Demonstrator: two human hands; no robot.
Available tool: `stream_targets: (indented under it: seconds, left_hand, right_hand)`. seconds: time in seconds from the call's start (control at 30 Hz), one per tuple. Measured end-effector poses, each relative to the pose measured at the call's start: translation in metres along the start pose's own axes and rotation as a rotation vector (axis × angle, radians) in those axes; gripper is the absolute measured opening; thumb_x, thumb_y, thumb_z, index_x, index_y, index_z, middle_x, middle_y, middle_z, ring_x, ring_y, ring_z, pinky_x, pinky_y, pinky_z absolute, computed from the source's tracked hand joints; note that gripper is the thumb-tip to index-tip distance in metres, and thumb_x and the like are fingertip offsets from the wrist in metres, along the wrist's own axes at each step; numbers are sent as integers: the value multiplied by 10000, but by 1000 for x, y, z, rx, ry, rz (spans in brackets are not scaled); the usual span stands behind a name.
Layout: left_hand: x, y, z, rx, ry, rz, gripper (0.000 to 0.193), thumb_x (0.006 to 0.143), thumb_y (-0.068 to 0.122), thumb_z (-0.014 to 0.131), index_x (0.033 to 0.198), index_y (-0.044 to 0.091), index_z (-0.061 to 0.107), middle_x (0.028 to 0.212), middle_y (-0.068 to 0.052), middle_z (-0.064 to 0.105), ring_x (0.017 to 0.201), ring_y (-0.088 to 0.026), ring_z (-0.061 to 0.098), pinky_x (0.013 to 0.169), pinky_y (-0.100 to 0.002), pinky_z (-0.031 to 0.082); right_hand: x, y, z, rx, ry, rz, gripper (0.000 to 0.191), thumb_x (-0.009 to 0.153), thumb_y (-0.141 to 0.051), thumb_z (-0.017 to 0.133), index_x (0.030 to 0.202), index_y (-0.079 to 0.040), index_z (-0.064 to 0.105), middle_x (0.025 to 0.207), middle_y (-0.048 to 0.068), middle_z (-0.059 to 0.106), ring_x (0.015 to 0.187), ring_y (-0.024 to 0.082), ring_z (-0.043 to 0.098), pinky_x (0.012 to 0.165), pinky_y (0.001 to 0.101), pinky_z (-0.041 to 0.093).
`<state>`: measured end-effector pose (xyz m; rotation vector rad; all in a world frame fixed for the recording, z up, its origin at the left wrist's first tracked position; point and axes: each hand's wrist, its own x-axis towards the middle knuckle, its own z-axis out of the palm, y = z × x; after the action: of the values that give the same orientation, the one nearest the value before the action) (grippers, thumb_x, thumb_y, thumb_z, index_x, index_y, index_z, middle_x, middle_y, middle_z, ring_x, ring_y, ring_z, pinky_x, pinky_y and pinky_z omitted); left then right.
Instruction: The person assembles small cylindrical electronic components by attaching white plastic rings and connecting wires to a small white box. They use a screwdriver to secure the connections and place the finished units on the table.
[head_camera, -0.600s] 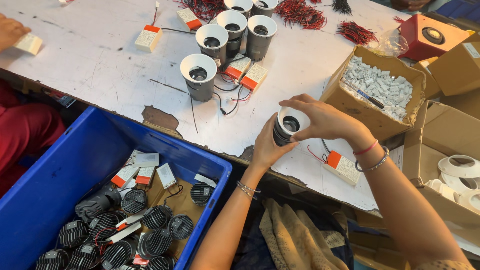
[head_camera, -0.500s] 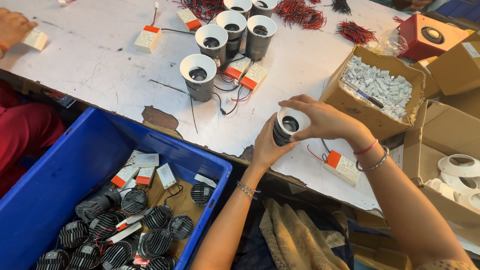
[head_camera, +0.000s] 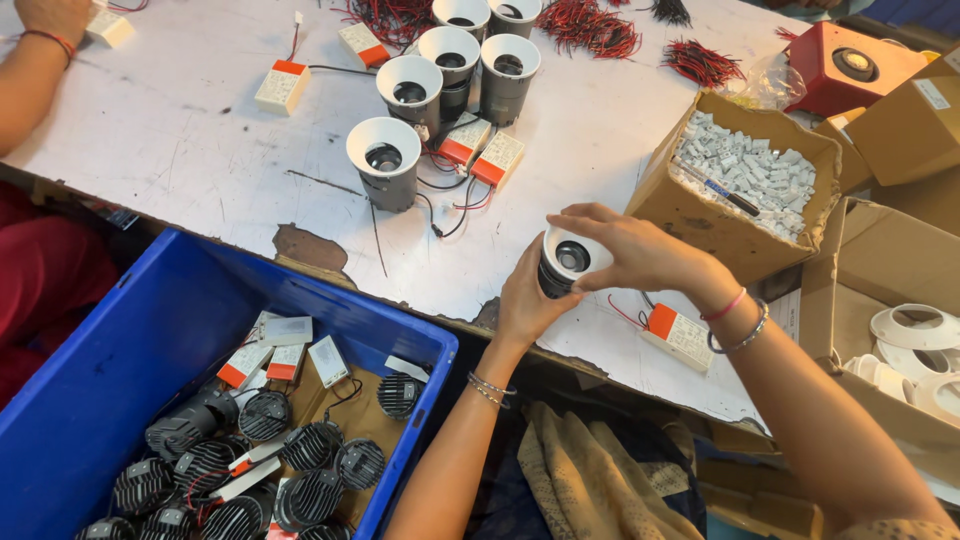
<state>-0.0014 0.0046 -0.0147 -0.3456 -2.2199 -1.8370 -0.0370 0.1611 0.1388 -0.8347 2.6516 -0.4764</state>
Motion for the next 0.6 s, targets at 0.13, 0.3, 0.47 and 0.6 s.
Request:
stream_targets:
  seconds: [0.13, 0.3, 0.47, 0.6]
  left_hand:
    - [1, 11, -4, 7, 24, 99, 892, 646, 206, 912, 1403, -6, 491, 1220, -197, 693, 1155, -360, 676, 966, -433, 541]
    - [5, 9, -9, -43, -34, 120, 709, 678, 198, 913, 1272, 7, 577, 1117, -182, 738, 1057, -338, 737, 917, -414, 571]
    - [2, 2, -28, -17, 4, 71, 744, 693, 199, 914, 1313, 1, 555, 1170, -165, 735, 1104, -290, 726, 951, -387, 559]
    - [10, -9, -46, 29, 36, 22, 786, 719, 183, 908, 1380, -12, 531, 1263, -168, 707, 1183, -255, 682, 1011, -373, 519]
  right_hand:
    - [-6, -1, 3, -2, 33, -40, 968, 707, -285, 829, 1558, -226, 371, 1607, 123, 371, 1291, 365, 558, 1073, 432, 436]
    - [-20, 8, 4, -63, 228, -207, 952, 786, -297, 846, 1583, -117, 358, 1584, 207, 381, 1379, 402, 452, 1105, 502, 328]
    - [-87, 32, 21, 259, 541, 28, 560, 923, -284, 753, 1411, -100, 548, 1459, 133, 567, 1344, 297, 553, 1092, 402, 449]
    - [-126, 65, 57, 276, 567, 261, 412, 880, -280, 749, 1256, -128, 676, 1325, 87, 660, 1227, 257, 631, 1029, 384, 500]
